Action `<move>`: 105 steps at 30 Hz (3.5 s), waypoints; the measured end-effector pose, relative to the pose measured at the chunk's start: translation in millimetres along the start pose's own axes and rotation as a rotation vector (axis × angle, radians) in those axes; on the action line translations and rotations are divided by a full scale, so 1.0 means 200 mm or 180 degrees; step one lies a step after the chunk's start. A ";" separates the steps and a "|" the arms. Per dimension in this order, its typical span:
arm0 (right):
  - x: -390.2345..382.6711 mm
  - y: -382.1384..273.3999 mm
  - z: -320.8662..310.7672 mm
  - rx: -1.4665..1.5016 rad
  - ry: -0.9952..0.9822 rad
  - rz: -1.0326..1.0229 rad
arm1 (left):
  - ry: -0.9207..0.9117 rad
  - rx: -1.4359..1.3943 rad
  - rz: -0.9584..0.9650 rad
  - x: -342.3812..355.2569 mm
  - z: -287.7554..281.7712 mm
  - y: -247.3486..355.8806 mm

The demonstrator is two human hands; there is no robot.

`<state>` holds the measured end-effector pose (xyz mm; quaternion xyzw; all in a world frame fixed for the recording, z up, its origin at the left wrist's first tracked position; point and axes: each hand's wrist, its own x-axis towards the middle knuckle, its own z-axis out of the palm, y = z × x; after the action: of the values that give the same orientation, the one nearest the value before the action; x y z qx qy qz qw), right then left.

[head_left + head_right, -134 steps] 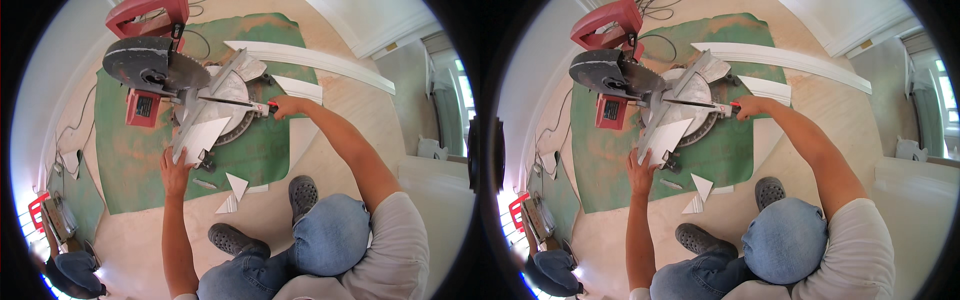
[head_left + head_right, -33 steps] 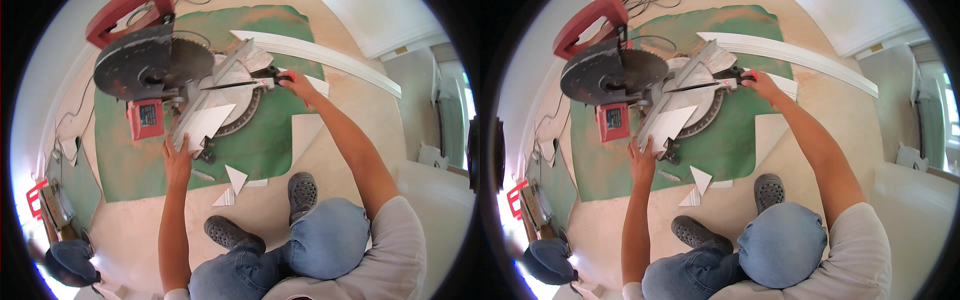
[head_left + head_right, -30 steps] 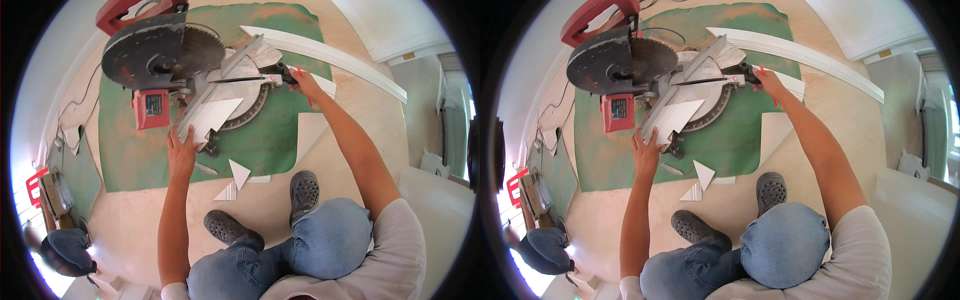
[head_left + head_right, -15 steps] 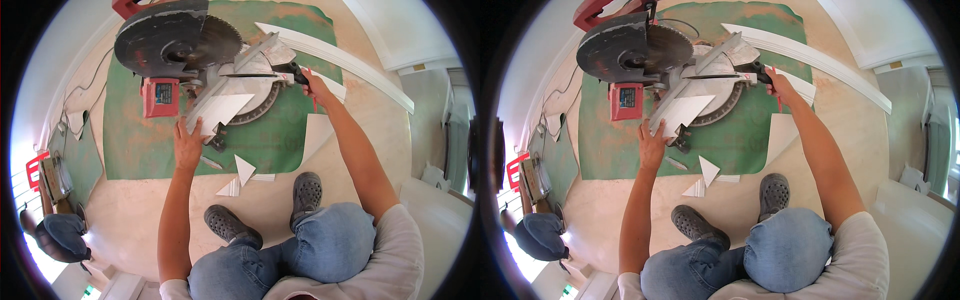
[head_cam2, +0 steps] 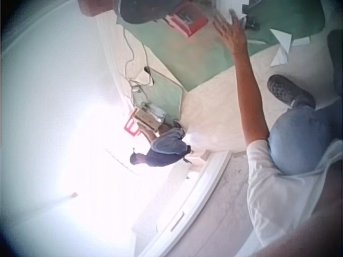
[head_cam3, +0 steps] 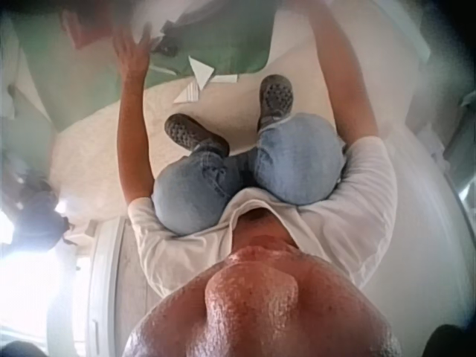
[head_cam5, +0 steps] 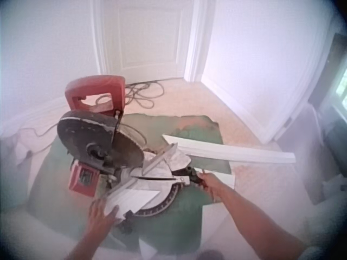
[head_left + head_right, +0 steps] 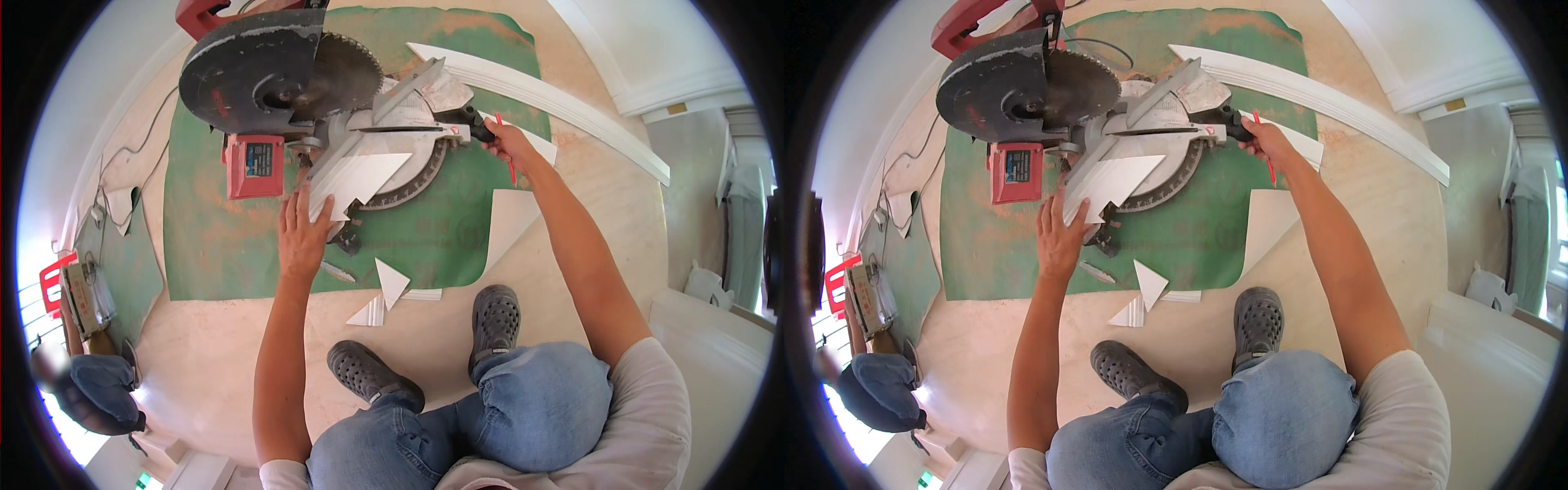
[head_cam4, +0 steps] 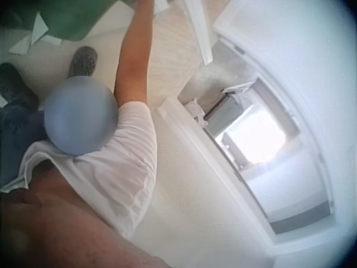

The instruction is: Measure and cut white crown molding using a miter saw, then carry it to a staircase to mark for installation.

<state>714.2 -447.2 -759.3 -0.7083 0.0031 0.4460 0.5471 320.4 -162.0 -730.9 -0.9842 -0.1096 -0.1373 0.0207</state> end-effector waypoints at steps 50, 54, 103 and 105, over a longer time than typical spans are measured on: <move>-0.04 -0.03 0.55 -0.1511 0.0560 -0.1628 | 0.0573 -0.0654 -0.0139 0.32 0.20 0.12; -0.03 -0.01 0.53 -0.1409 0.0525 -0.1611 | 0.0580 -0.0649 -0.0087 0.31 0.20 0.13; -0.25 -0.12 0.71 0.0804 0.0094 -0.0784 | 0.0748 -0.0628 -0.0001 0.29 0.17 0.13; -0.27 -0.11 0.71 0.1086 0.0091 -0.0771 | 0.0517 -0.0849 0.0009 0.26 0.13 0.15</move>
<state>602.7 -353.5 -709.0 -0.6069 0.0011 0.3599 0.7086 382.6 -178.3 -741.7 -0.9641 -0.0869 -0.2298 -0.1013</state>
